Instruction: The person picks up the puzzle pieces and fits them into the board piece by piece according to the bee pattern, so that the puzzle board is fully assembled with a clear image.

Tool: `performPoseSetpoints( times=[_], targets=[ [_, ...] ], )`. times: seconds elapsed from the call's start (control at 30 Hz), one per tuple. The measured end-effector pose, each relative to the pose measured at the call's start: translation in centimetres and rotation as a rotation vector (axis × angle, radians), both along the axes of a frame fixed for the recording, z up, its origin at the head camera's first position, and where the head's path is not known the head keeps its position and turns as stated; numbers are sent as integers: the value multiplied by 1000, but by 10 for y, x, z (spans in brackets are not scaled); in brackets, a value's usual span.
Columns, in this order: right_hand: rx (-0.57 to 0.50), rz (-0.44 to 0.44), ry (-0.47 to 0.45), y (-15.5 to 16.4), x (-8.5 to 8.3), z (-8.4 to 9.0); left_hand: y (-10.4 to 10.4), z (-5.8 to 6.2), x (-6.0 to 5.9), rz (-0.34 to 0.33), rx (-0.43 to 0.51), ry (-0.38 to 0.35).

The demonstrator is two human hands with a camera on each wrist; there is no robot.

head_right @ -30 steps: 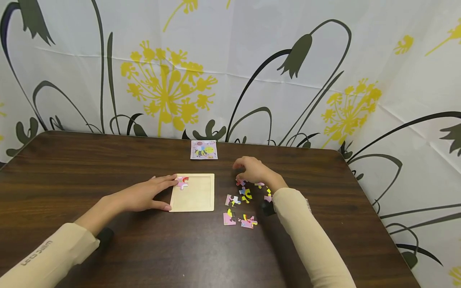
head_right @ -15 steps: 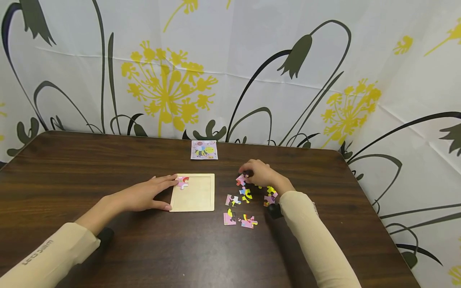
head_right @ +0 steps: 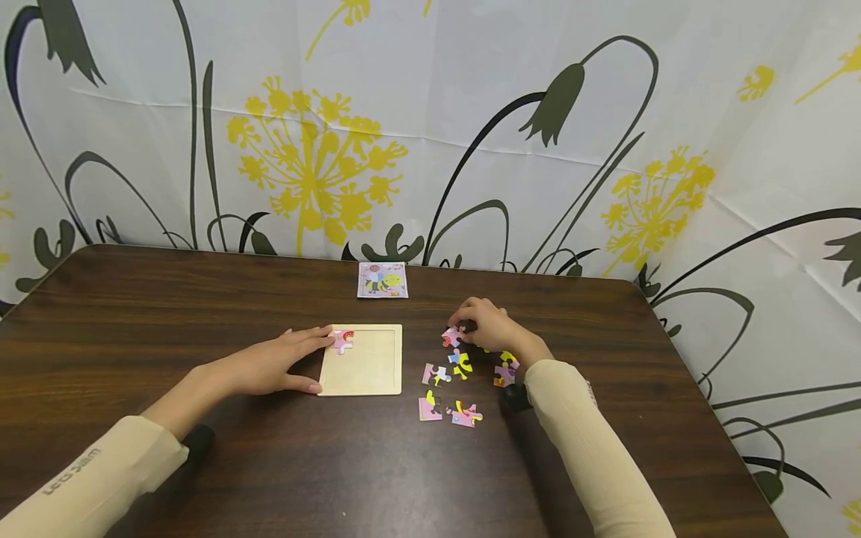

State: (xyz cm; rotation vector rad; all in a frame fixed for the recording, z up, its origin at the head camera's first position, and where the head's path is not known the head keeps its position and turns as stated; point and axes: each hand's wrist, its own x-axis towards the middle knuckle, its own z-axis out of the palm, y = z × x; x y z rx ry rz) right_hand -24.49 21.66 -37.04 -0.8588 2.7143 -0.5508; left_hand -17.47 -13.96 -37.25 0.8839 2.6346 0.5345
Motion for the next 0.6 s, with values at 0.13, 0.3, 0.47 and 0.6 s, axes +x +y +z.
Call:
performPoseSetpoints(
  times=[0.13,0.3,0.47,0.6],
  targets=[
    [-11,-13,-13,1,0,-1,0,0,0,5,1,-9],
    [-53,-25,-8,4,0,-6,0,-1,0,7,4,-9],
    [-84,-37,14,5,0,-8,0,0,0,3,4,-4],
    [-89,-62,12,4,1,-9,0,1,1,5,5,-5]
  ],
)
